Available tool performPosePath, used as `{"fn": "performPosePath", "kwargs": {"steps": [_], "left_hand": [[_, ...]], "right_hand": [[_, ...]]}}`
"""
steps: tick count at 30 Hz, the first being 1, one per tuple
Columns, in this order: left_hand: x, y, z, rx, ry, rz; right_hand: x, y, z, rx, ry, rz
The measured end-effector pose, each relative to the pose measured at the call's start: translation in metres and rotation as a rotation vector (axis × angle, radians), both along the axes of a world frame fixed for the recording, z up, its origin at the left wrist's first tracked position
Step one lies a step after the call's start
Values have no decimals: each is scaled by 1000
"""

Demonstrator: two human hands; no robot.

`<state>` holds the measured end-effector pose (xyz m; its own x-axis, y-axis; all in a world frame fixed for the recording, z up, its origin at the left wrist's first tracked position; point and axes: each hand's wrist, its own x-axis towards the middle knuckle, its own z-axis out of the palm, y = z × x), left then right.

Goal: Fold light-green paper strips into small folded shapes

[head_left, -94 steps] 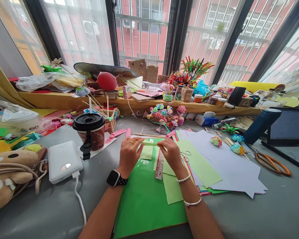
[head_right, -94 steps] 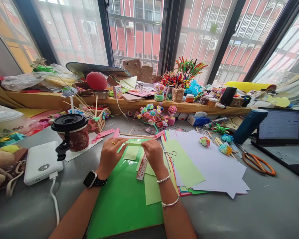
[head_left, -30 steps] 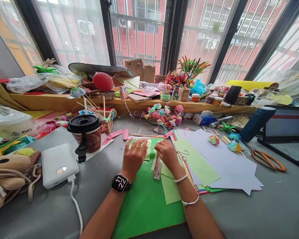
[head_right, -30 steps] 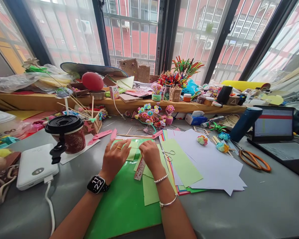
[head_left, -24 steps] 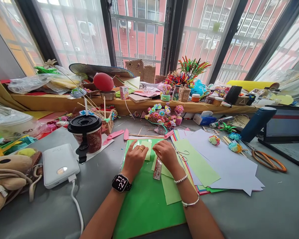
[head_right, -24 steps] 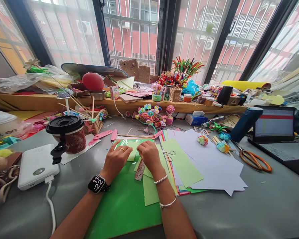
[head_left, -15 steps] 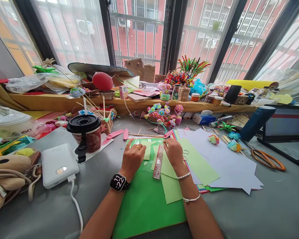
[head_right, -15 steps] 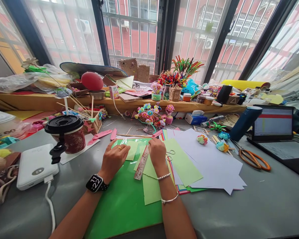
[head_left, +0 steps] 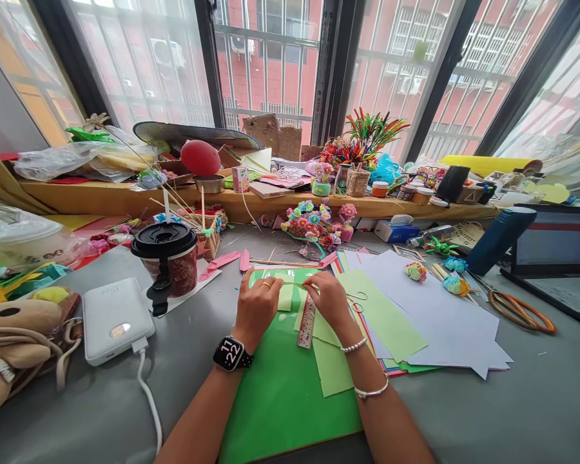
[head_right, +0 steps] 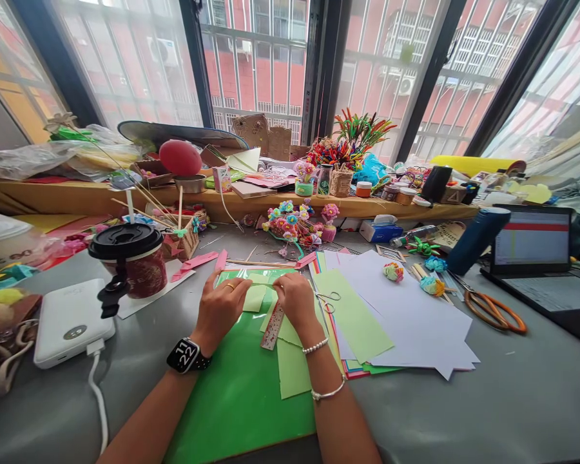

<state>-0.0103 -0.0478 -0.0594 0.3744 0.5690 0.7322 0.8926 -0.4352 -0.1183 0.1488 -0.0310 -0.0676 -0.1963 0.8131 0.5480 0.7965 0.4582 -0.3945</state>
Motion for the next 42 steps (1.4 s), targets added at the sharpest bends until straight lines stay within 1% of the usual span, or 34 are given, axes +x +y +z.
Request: {"fn": "performPosePath", "kwargs": {"steps": [2,4,6,7,9,11,13,15,16,19,25,30,34,38,40,42], "left_hand": [[-2,1,-1,12,-46,41],[-5,3,-2,25,-113,98],[-7,5,-4,13,-213,131],[-8,6,-4,-16,-279,118],[-7,7,-5,-144,-445,17],[-4,7,-3,-359,-642,-142],[0,6,-1,-599,-820,-288],[3,4,2,-781,-942,-370],[4,3,2,-837,-982,-390],[5,3,3,-901,-1072,-406],[3,6,1,-894,-1267,-375],[3,7,0,-960,-1282,-401],[3,6,-1,-925,-1297,-357],[1,7,-2,-876,-1383,-328],[0,8,-1,-856,-1440,-309],[-1,8,0,-865,-1450,-300]], "right_hand": [[1,1,-1,-11,52,-27],[2,2,-2,-36,160,-45],[2,3,-2,-123,340,-32],[2,3,-2,-195,450,-3],[1,2,-1,-368,681,91],[-1,-1,1,-512,864,185],[-2,-3,3,-595,952,255],[-3,-5,4,-628,962,300],[-3,-5,4,-629,952,314],[-3,-5,3,-610,909,322],[-2,-4,1,-649,836,345],[-4,-4,0,-618,763,317],[-6,-4,2,-585,718,297],[-4,-2,-1,-634,689,329],[-2,0,-4,-657,665,301],[-1,1,-5,-631,695,256]]}}
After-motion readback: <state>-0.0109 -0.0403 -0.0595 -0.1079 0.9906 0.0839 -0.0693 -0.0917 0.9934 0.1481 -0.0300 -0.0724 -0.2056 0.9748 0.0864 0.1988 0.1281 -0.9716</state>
